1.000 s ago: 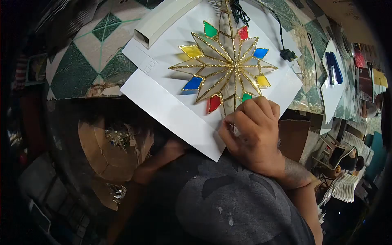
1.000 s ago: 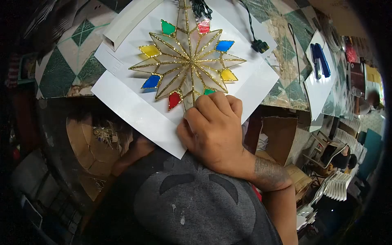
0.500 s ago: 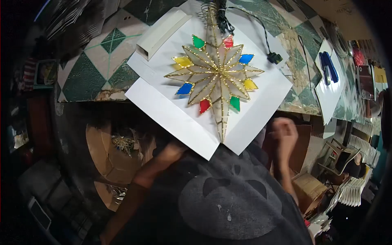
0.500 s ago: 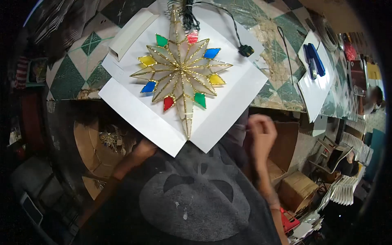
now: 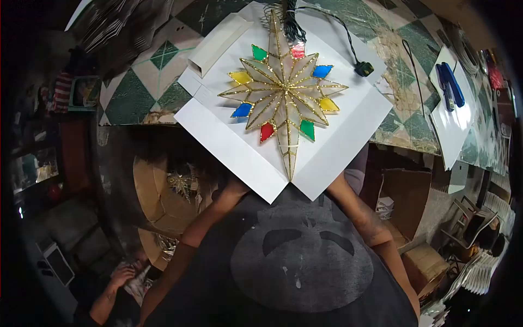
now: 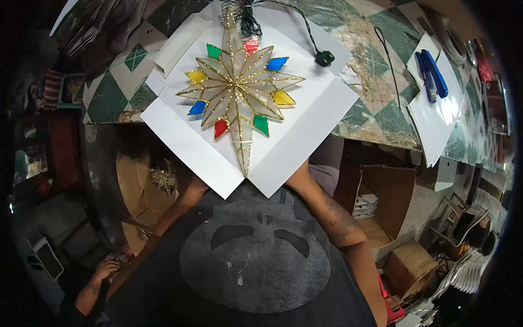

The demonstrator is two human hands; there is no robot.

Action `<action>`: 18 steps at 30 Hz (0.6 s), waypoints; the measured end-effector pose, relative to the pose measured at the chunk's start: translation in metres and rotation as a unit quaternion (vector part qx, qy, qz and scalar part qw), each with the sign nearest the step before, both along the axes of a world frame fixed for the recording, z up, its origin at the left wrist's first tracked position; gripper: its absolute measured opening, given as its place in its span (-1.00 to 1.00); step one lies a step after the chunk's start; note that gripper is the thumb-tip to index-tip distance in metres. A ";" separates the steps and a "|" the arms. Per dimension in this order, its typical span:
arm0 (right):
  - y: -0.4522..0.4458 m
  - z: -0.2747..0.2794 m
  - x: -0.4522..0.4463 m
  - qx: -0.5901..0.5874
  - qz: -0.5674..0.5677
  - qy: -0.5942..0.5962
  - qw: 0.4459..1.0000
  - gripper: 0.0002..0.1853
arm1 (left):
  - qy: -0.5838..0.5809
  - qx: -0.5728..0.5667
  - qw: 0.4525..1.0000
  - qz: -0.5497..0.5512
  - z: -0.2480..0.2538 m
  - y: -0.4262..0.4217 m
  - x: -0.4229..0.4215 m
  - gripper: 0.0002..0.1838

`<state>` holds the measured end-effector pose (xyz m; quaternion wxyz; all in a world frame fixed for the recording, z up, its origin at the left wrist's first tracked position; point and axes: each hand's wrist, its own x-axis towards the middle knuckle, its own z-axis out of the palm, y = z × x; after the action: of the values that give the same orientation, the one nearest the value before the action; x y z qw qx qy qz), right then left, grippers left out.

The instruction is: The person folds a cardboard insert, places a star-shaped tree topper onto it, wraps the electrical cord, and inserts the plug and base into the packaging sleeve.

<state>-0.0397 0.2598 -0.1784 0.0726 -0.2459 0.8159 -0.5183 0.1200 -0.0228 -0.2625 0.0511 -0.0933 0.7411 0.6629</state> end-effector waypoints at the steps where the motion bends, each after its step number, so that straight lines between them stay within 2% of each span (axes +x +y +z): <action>1: 0.002 0.001 0.002 0.000 -0.001 -0.001 1.000 -0.35 | -0.001 0.000 1.000 -0.001 -0.001 0.002 -0.001 -0.22; 3: 0.004 0.004 0.005 0.005 0.004 -0.047 0.999 -0.30 | -0.040 0.181 0.982 0.048 -0.006 0.008 -0.010 -0.23; 5: 0.003 0.006 0.009 0.008 0.005 -0.094 0.996 -0.25 | -0.080 0.355 0.927 0.092 -0.009 0.010 -0.018 -0.24; 6: 0.001 0.003 0.012 0.009 0.003 -0.095 0.995 -0.25 | -0.082 0.355 0.927 0.091 -0.009 0.009 -0.019 -0.24; 10: -0.017 -0.030 0.024 -0.093 0.060 -0.127 0.986 -0.23 | -0.129 0.550 0.816 0.122 0.000 0.005 -0.025 -0.26; 12: -0.017 -0.052 0.029 -0.078 0.064 -0.138 0.985 -0.23 | -0.162 0.555 0.806 0.129 -0.008 0.007 -0.022 -0.25; 13: -0.015 -0.063 0.034 -0.061 0.068 -0.151 0.984 -0.23 | -0.162 0.554 0.806 0.128 0.009 0.004 -0.024 -0.25; 14: -0.014 -0.070 0.037 -0.044 0.073 -0.165 0.983 -0.23 | -0.139 0.426 0.892 0.051 0.043 0.000 -0.029 -0.20; 15: -0.010 -0.076 0.039 -0.027 0.078 -0.179 0.980 -0.23 | -0.111 0.286 0.951 -0.028 0.068 -0.001 -0.033 -0.15; 18: -0.004 -0.062 0.023 -0.065 0.100 -0.238 0.964 -0.22 | -0.104 0.215 0.971 -0.024 0.082 0.007 -0.037 -0.18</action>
<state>-0.0167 0.2560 -0.2405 0.2999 -0.2004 0.7110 -0.6036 0.0827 -0.0160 -0.1807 0.1627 -0.1307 0.5738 0.7920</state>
